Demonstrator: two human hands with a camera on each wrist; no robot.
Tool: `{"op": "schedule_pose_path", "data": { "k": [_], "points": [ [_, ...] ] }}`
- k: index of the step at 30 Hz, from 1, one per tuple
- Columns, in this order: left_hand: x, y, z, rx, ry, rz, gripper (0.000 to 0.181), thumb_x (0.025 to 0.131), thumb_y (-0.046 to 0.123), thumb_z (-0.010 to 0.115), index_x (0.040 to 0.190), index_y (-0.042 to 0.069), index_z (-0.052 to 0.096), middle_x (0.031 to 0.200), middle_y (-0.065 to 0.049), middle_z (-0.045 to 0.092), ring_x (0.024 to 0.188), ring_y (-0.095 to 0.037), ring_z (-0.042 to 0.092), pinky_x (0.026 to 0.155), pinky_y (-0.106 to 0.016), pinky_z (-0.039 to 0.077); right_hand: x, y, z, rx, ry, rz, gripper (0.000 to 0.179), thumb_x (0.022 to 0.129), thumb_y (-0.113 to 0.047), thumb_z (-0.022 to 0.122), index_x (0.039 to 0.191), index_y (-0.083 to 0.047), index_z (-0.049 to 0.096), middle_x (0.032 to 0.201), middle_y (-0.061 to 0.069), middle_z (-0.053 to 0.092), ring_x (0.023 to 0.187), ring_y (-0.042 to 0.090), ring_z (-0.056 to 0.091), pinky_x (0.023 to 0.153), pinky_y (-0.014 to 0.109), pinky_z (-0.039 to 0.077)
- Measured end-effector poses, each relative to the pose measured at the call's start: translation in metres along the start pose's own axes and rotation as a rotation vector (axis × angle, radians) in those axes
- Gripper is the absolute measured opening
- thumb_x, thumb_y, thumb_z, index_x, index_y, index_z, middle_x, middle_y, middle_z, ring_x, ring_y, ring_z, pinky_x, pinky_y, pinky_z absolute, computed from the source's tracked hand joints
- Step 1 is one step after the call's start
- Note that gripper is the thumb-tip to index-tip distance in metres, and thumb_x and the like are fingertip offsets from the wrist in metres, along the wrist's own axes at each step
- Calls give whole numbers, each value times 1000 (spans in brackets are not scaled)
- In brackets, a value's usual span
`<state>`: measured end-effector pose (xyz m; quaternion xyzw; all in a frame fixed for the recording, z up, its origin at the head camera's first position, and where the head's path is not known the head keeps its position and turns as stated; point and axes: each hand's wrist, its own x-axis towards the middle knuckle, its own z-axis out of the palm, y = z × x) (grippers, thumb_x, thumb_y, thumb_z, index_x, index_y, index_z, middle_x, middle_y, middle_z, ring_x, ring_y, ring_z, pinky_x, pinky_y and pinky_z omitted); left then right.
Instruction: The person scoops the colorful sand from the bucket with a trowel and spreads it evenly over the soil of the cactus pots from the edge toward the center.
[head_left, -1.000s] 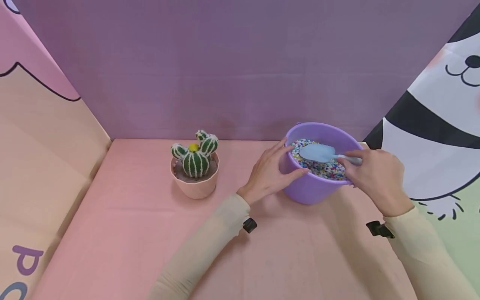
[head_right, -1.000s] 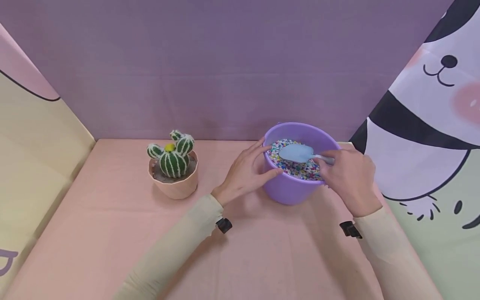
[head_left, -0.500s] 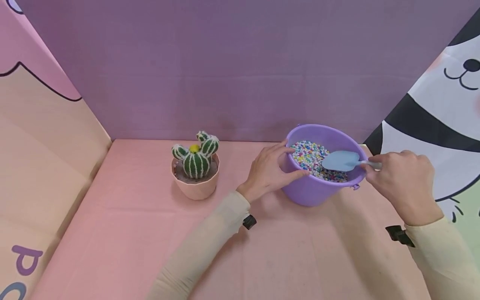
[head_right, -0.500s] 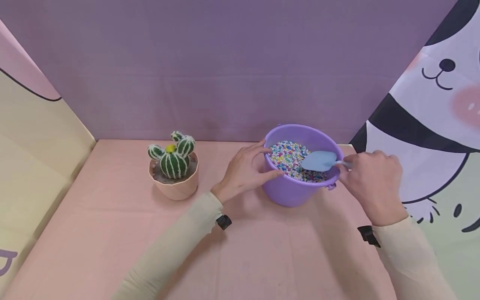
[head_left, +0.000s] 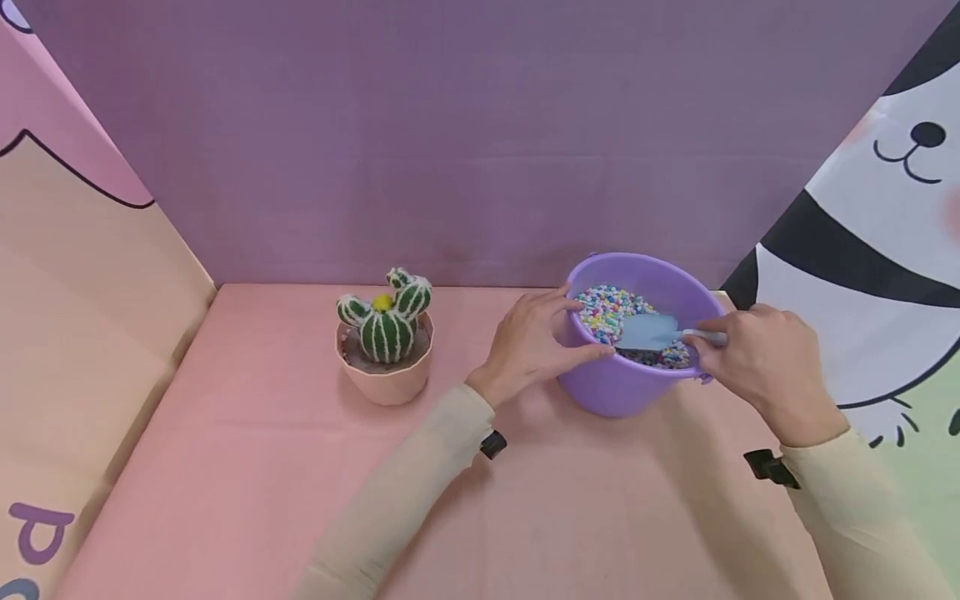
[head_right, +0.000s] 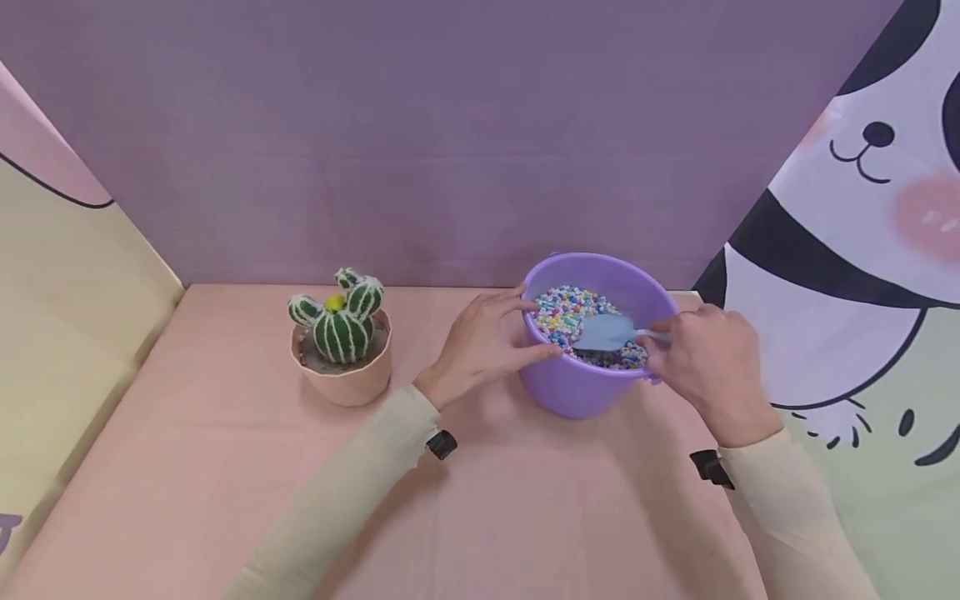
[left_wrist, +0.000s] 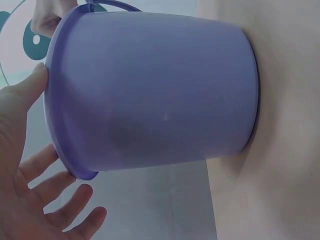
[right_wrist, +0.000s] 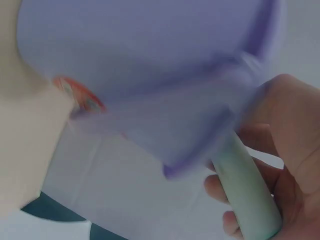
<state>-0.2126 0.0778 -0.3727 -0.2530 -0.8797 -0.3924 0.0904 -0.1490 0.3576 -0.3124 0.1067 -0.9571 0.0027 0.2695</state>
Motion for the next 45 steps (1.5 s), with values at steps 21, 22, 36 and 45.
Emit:
{"op": "schedule_pose_path", "data": {
  "k": [21, 22, 36, 45],
  "points": [
    [-1, 1, 2, -19, -7, 18, 74, 78, 67, 86, 137, 23, 73, 165, 5, 50, 145, -23, 54, 119, -40, 46, 14, -3, 21, 158, -108, 115, 29, 83, -33, 87, 97, -8, 87, 51, 3, 63, 57, 35, 60, 42, 38, 37],
    [-1, 1, 2, -15, -7, 18, 75, 78, 68, 86, 137, 23, 73, 165, 5, 50, 145, -23, 54, 119, -40, 46, 13, -2, 20, 156, -116, 117, 29, 83, -33, 87, 98, -8, 87, 50, 2, 62, 56, 34, 60, 42, 37, 36],
    [0, -2, 4, 2, -9, 19, 75, 80, 68, 84, 138, 22, 72, 165, 4, 50, 144, -24, 54, 116, -41, 49, 5, 5, 8, 183, -60, 144, 29, 83, -33, 85, 97, -7, 87, 45, 3, 59, 49, 30, 54, 42, 35, 31],
    [0, -2, -1, -5, -8, -2, 72, 80, 67, 85, 138, 25, 72, 166, 5, 48, 146, -25, 53, 116, -44, 49, 1, 8, 14, 337, 19, 279, 32, 83, -33, 91, 102, -7, 87, 50, 4, 64, 49, 8, 42, 47, 28, 27]
  ]
}}
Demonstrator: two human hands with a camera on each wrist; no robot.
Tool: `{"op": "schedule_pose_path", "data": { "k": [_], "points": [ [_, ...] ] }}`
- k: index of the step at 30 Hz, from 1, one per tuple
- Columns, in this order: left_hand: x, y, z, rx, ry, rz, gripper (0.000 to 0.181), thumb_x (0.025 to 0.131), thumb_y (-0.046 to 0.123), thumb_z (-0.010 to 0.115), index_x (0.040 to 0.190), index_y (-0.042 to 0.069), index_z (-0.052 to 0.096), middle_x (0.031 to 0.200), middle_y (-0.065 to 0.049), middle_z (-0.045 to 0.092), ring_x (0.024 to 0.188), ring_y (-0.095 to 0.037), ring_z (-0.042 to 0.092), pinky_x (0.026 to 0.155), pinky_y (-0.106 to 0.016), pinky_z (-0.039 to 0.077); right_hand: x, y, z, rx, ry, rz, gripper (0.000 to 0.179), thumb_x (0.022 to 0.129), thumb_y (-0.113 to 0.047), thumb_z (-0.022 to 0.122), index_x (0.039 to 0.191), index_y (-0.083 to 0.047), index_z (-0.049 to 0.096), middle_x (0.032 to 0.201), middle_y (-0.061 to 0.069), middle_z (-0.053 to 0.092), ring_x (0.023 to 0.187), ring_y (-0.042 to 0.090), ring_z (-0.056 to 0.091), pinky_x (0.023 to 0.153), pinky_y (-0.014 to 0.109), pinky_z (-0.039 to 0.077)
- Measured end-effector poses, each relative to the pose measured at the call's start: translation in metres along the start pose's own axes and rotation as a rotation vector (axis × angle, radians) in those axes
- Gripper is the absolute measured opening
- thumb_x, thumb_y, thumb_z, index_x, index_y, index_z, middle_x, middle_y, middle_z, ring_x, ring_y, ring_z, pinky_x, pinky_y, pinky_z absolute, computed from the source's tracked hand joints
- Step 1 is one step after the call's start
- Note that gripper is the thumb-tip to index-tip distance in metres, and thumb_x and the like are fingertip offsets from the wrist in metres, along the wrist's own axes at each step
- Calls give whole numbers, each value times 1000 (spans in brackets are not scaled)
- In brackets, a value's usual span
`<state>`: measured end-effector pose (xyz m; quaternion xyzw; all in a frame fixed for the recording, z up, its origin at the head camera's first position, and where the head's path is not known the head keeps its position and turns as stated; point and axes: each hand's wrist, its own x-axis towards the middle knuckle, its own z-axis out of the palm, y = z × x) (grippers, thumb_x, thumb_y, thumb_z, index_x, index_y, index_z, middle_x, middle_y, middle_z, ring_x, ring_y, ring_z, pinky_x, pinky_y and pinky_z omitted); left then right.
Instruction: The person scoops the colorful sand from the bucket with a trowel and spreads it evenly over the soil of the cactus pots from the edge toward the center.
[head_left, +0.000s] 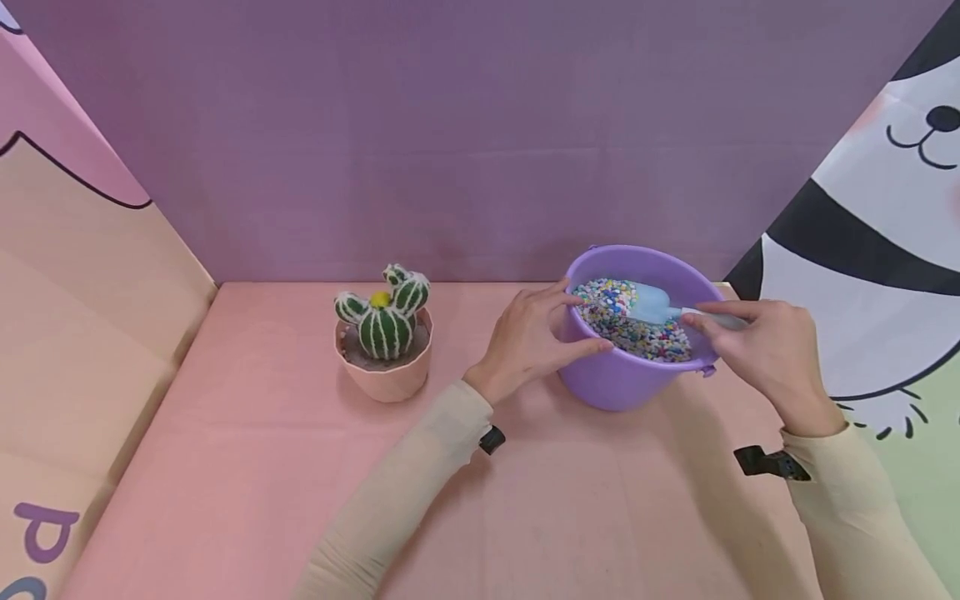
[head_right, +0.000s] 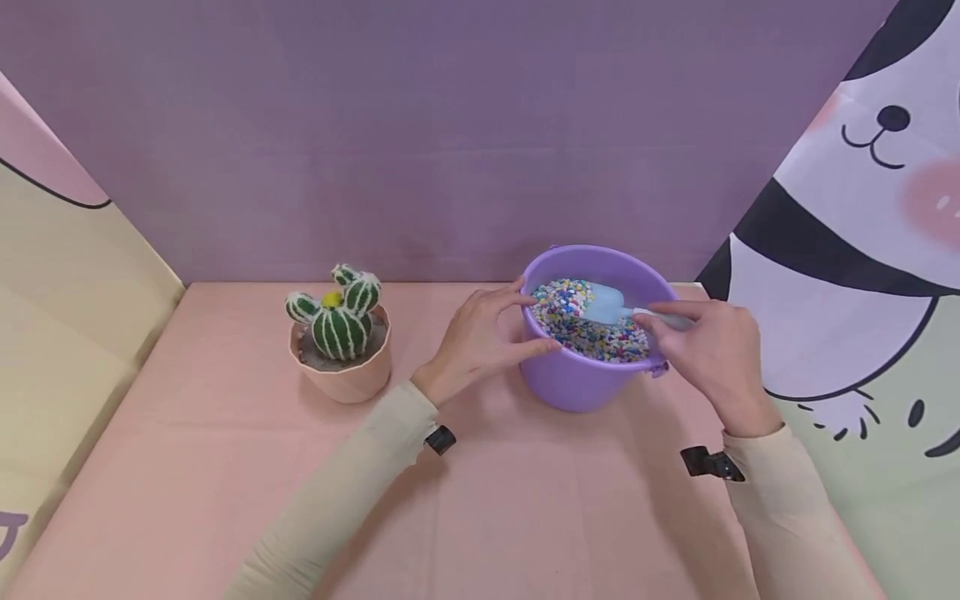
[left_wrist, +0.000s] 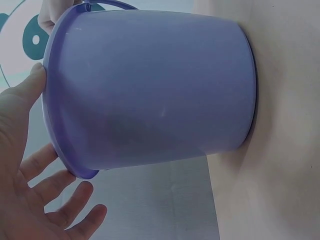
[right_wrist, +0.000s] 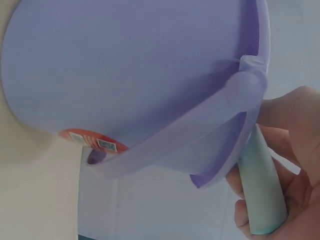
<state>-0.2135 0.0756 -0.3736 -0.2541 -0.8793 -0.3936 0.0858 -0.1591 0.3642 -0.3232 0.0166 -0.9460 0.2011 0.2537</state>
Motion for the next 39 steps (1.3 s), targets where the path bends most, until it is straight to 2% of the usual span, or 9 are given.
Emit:
{"op": "schedule_pose_path", "data": {
  "k": [4, 7, 10, 15, 21, 33, 39],
  "points": [
    [0, 0, 0, -5, -2, -2, 73, 80, 67, 84, 139, 25, 72, 165, 5, 49, 147, -25, 52, 117, -44, 48, -2, 2, 3, 78, 28, 50, 31, 83, -32, 92, 102, -8, 87, 58, 1, 72, 45, 1, 36, 45, 26, 25],
    [0, -1, 1, -12, 0, 1, 74, 80, 67, 84, 139, 25, 72, 166, 5, 49, 147, -25, 52, 118, -45, 48, -1, 3, 3, 116, 51, 74, 29, 83, -31, 92, 101, -9, 87, 60, -15, 73, 46, -4, 38, 44, 25, 26],
    [0, -3, 3, -16, 6, 3, 74, 80, 68, 84, 140, 26, 71, 166, 6, 49, 147, -25, 52, 116, -47, 50, -1, 2, 1, 131, 67, 79, 28, 82, -30, 92, 101, -9, 87, 61, -32, 67, 51, -7, 42, 46, 23, 27],
    [-1, -5, 8, -29, 27, 12, 73, 81, 68, 83, 140, 28, 70, 166, 8, 48, 148, -24, 51, 116, -48, 50, -3, 1, -3, 126, 74, 74, 28, 82, -29, 92, 101, -9, 87, 58, -38, 61, 46, -3, 35, 45, 25, 24],
    [-3, -6, 14, -62, 56, 20, 72, 82, 65, 84, 141, 26, 69, 167, 8, 47, 149, -24, 49, 116, -48, 49, -6, 0, -8, 119, 94, 77, 28, 83, -28, 91, 102, -8, 87, 63, -55, 46, 42, -2, 30, 44, 25, 21],
    [-5, -3, 13, -73, 36, 15, 73, 85, 63, 81, 144, 23, 67, 170, 6, 44, 152, -26, 45, 117, -53, 48, -9, -1, -12, 124, 95, 73, 28, 82, -30, 92, 101, -10, 87, 64, -53, 49, 41, 1, 31, 44, 26, 22],
    [-6, -2, 9, -33, 27, 3, 76, 86, 65, 79, 148, 23, 63, 169, 1, 44, 154, -26, 43, 119, -53, 46, -11, -5, -11, 134, 76, 68, 30, 83, -33, 92, 102, -11, 87, 60, -50, 50, 39, 5, 32, 42, 27, 22]
  ]
}}
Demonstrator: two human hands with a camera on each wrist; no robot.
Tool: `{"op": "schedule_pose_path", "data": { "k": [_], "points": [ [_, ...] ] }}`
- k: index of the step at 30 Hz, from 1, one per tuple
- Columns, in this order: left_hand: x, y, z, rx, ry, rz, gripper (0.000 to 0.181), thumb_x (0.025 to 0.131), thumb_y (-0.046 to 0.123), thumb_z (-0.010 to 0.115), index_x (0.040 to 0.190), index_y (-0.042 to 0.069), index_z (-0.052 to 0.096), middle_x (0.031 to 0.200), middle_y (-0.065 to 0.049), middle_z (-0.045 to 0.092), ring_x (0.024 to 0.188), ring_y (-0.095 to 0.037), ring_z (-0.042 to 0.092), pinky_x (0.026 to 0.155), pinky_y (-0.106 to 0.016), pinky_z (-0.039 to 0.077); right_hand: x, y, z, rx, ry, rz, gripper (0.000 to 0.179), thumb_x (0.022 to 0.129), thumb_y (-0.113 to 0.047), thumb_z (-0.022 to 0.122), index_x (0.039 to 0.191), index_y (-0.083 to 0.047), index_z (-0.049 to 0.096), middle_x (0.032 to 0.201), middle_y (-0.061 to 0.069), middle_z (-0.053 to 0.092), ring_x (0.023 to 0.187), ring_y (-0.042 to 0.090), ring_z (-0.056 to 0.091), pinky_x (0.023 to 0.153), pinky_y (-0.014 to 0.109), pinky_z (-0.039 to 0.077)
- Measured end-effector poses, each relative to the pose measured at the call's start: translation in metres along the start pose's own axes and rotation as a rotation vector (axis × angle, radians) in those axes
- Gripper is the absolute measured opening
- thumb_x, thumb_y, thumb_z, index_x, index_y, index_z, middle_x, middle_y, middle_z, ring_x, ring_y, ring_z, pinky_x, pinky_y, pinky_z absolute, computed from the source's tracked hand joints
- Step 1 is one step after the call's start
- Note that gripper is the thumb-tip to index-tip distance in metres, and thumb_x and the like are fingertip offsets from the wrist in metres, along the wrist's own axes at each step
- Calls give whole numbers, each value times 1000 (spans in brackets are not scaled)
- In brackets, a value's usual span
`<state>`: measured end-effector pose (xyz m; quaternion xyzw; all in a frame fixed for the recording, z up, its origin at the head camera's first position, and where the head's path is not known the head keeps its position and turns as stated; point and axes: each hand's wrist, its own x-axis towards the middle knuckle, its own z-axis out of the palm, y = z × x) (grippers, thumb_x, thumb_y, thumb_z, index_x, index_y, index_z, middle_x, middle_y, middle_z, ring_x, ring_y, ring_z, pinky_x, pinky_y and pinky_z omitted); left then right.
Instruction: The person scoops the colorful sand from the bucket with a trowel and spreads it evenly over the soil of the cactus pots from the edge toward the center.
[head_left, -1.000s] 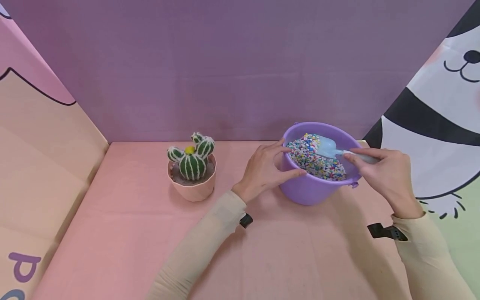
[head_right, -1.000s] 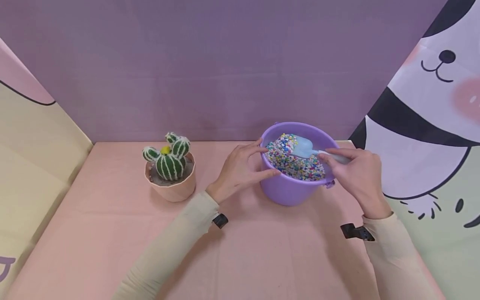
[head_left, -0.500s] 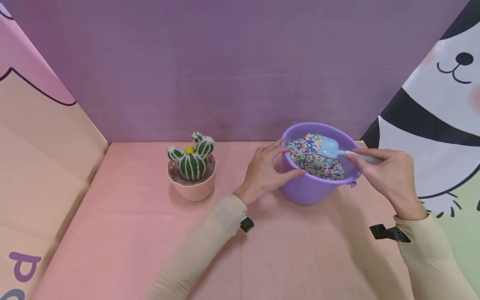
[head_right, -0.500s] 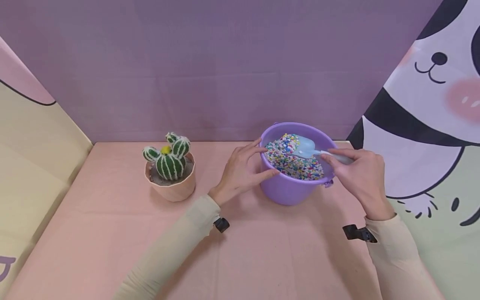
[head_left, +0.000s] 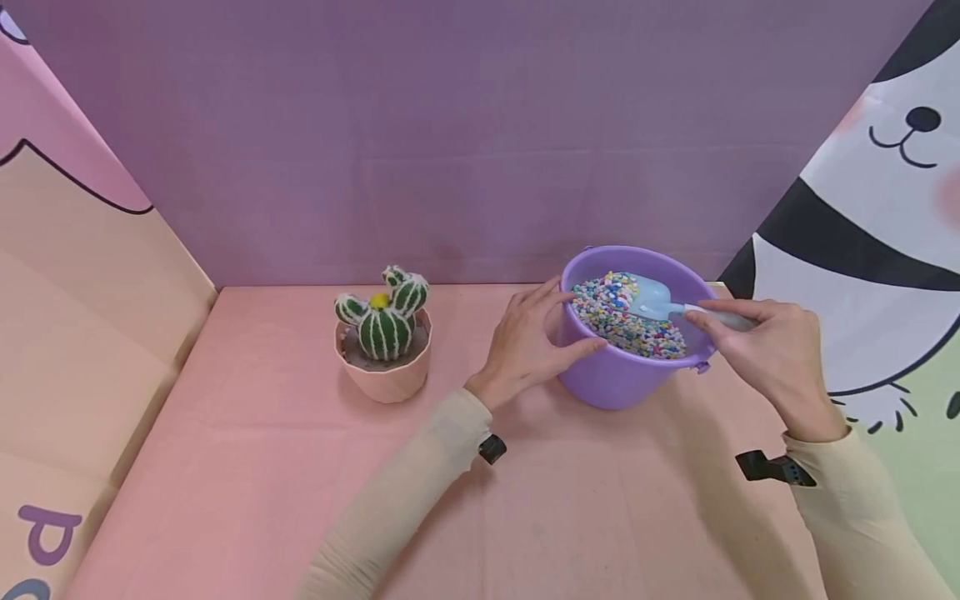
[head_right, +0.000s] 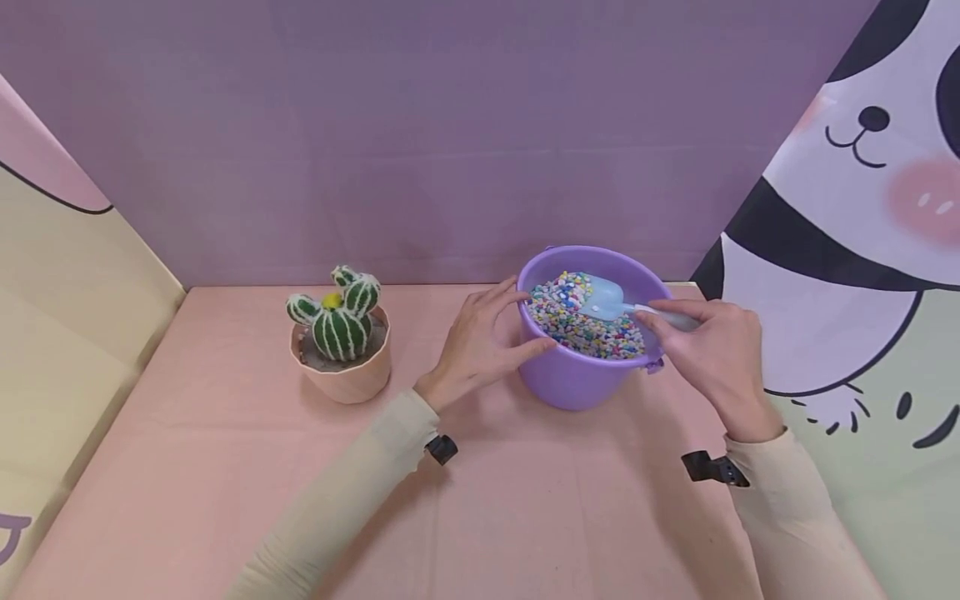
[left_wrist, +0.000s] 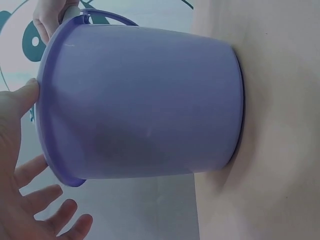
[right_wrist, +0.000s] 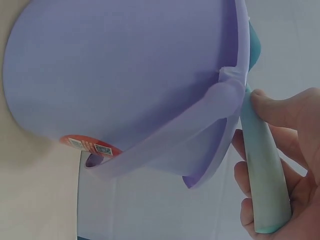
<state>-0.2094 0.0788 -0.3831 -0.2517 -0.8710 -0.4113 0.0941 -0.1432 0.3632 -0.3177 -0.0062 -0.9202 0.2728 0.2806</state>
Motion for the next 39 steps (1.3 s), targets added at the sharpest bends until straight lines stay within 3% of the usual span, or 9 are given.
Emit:
{"op": "schedule_pose_path", "data": {
  "k": [3, 7, 9, 10, 14, 16, 25, 31, 39],
  "points": [
    [-1, -1, -3, 22, 5, 14, 77, 86, 64, 79, 149, 22, 62, 168, -1, 46, 155, -26, 43, 122, -52, 44, 0, -1, 1, -6, -6, -3, 30, 83, -34, 92, 102, -12, 87, 59, -48, 50, 42, 6, 34, 43, 27, 23],
    [-1, -3, -10, 36, 17, 50, 77, 86, 64, 80, 148, 22, 62, 165, 0, 51, 157, -22, 41, 125, -49, 40, 0, -4, 2, -11, 2, -6, 30, 82, -31, 93, 102, -10, 87, 63, -15, 74, 48, 2, 36, 45, 26, 24],
    [-2, -5, -12, 43, 19, 57, 77, 87, 64, 79, 149, 22, 61, 164, 1, 52, 157, -20, 41, 126, -48, 40, 1, -6, 3, -6, 6, -10, 29, 81, -29, 94, 101, -9, 87, 64, -10, 75, 47, 1, 36, 45, 25, 24],
    [-2, -5, -14, 47, 19, 61, 77, 88, 63, 79, 150, 22, 60, 162, 2, 54, 157, -19, 41, 126, -48, 39, 1, -7, 4, -7, 7, -13, 28, 81, -28, 94, 100, -9, 87, 67, -1, 77, 46, 1, 35, 45, 25, 24],
    [-5, -10, -17, 71, 23, 73, 75, 91, 61, 76, 152, 23, 58, 158, 6, 58, 158, -16, 40, 127, -45, 37, 1, -10, 6, -3, -1, -17, 27, 81, -28, 94, 100, -9, 87, 74, 4, 80, 46, -2, 37, 44, 24, 25],
    [-7, -11, -19, 63, 30, 74, 73, 92, 60, 76, 152, 24, 59, 157, 7, 59, 157, -15, 40, 127, -44, 37, 0, -12, 7, -5, 2, -23, 27, 81, -27, 94, 100, -9, 87, 85, 19, 80, 50, -6, 41, 46, 23, 27],
    [-14, -17, -23, 25, 59, 16, 68, 92, 57, 76, 151, 27, 60, 165, 2, 51, 153, -23, 46, 124, -47, 42, -2, -15, 13, 7, 12, -55, 25, 81, -28, 93, 98, -11, 88, 84, 18, 80, 48, -2, 34, 45, 25, 23],
    [-19, -21, -28, 9, 74, 2, 68, 93, 55, 76, 151, 24, 60, 166, 0, 50, 153, -24, 47, 123, -48, 42, -2, -20, 16, 31, 17, -65, 24, 81, -27, 94, 98, -11, 88, 88, 19, 81, 60, -15, 46, 49, 19, 29],
    [-24, -25, -32, 2, 95, 10, 65, 95, 52, 75, 151, 22, 60, 165, 2, 51, 152, -23, 47, 125, -45, 40, -4, -24, 18, 30, -7, -57, 25, 80, -28, 95, 98, -12, 88, 67, 9, 77, 56, -9, 48, 46, 21, 30]
  ]
}}
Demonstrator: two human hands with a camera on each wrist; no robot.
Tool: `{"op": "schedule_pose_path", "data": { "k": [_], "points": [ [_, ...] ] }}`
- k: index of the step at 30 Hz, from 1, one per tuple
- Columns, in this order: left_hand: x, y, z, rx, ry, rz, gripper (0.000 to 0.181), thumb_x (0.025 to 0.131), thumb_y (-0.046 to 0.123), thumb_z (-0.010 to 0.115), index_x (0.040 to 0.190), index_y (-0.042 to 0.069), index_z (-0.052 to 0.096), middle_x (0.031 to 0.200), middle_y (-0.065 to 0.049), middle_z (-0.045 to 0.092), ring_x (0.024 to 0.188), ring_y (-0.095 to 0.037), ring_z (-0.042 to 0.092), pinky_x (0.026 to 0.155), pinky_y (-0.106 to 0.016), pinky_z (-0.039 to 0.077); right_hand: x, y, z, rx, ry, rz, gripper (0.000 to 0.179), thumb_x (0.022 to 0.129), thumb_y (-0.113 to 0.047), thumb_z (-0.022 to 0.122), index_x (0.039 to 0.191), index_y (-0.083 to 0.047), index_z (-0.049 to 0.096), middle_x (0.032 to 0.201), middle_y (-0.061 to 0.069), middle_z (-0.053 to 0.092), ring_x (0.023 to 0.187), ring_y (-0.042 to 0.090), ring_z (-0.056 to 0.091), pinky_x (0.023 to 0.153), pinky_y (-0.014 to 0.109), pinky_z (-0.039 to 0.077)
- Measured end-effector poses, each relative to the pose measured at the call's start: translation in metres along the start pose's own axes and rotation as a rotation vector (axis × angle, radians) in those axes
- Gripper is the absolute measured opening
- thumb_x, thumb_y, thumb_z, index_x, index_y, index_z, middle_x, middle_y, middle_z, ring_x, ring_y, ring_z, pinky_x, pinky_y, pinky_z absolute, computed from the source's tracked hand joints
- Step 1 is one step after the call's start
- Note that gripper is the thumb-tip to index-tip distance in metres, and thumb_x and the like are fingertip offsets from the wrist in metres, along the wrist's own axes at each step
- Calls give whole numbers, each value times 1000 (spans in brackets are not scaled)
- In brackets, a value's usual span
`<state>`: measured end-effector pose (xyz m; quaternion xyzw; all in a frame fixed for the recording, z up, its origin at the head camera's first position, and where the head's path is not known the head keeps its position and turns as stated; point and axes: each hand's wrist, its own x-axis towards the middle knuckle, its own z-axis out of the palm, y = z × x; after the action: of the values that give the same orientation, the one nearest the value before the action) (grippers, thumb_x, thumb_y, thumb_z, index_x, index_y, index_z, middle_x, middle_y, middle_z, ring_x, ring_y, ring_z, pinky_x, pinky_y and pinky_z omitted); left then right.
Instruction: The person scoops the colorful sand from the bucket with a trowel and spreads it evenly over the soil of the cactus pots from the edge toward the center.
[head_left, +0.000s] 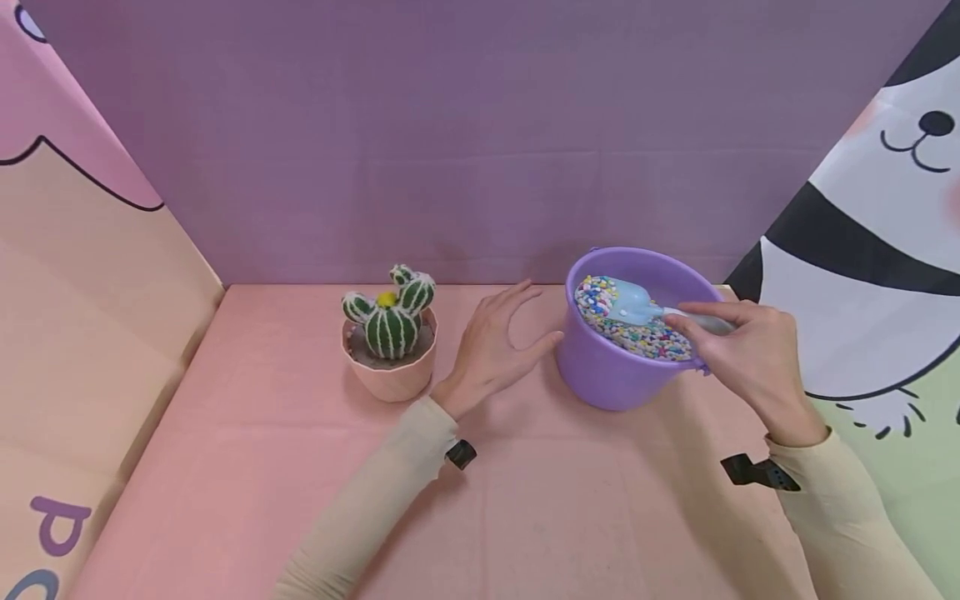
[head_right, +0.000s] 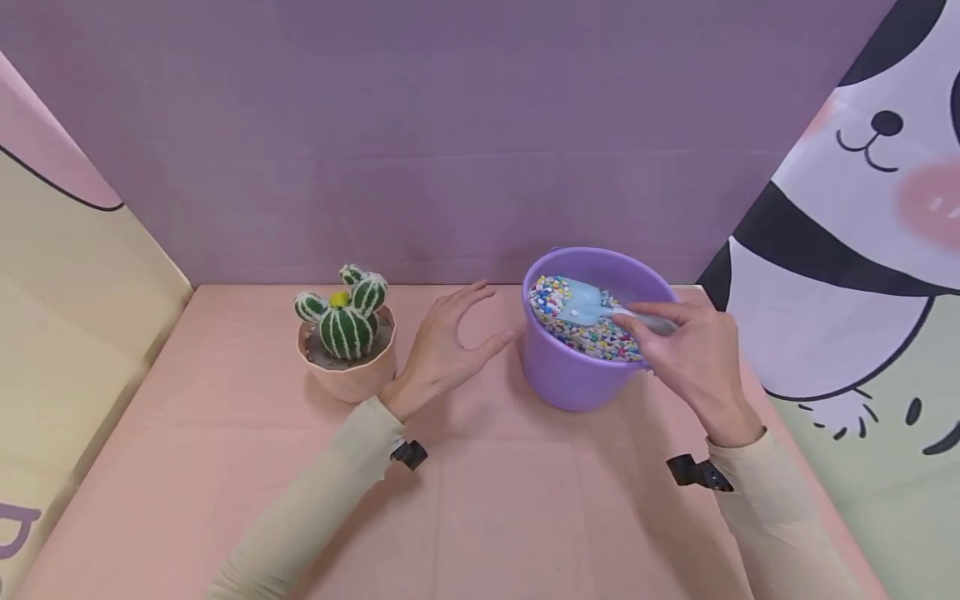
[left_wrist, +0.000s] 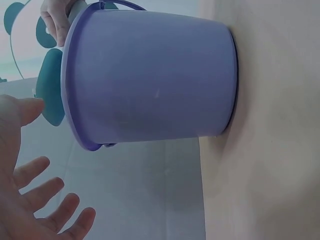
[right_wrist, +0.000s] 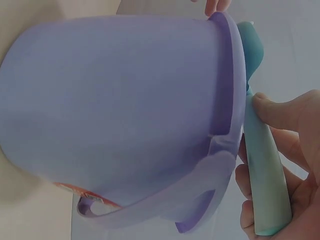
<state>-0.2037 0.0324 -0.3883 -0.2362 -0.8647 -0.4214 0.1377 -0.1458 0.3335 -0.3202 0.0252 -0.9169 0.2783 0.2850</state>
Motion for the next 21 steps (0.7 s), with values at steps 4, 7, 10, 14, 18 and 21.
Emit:
{"op": "schedule_pose_path", "data": {
  "k": [4, 7, 10, 14, 18, 21],
  "points": [
    [-3, -1, 0, -5, 5, -4, 64, 95, 51, 76, 150, 21, 61, 164, 5, 52, 152, -21, 47, 125, -43, 40, 0, -2, 2, 6, -15, -8, 25, 80, -28, 94, 99, -12, 88, 59, 2, 72, 46, -3, 39, 42, 23, 26],
    [-5, -3, -2, -8, 16, 0, 64, 94, 49, 77, 149, 19, 62, 163, 2, 54, 151, -22, 48, 125, -44, 41, 0, -4, 6, 11, -4, -26, 23, 80, -28, 95, 97, -13, 88, 64, -1, 74, 49, -7, 41, 45, 20, 29],
    [-7, -5, -5, -8, 20, 5, 64, 94, 48, 77, 148, 17, 62, 162, 0, 54, 150, -24, 49, 124, -45, 41, 0, -6, 10, 16, 8, -39, 23, 78, -27, 95, 95, -14, 88, 72, 4, 77, 51, -9, 44, 46, 19, 31],
    [-10, -8, -10, 11, 9, 2, 64, 95, 48, 76, 150, 19, 61, 163, 1, 53, 150, -24, 49, 122, -46, 43, -1, -10, 13, 16, -1, -42, 24, 79, -28, 95, 96, -13, 88, 79, 12, 79, 47, -5, 43, 45, 21, 31],
    [-13, -10, -17, 30, 3, 1, 65, 95, 50, 75, 150, 19, 61, 163, 2, 53, 150, -24, 49, 121, -47, 45, -2, -13, 13, 2, -12, -42, 25, 80, -30, 94, 97, -13, 88, 78, 12, 80, 46, -2, 40, 45, 22, 30],
    [-15, -12, -21, 39, 2, 5, 65, 95, 51, 75, 150, 19, 61, 163, 1, 53, 150, -25, 50, 121, -46, 44, -3, -14, 14, 10, -13, -38, 24, 80, -29, 94, 97, -14, 88, 75, 11, 79, 43, 0, 36, 43, 23, 27]
  ]
}}
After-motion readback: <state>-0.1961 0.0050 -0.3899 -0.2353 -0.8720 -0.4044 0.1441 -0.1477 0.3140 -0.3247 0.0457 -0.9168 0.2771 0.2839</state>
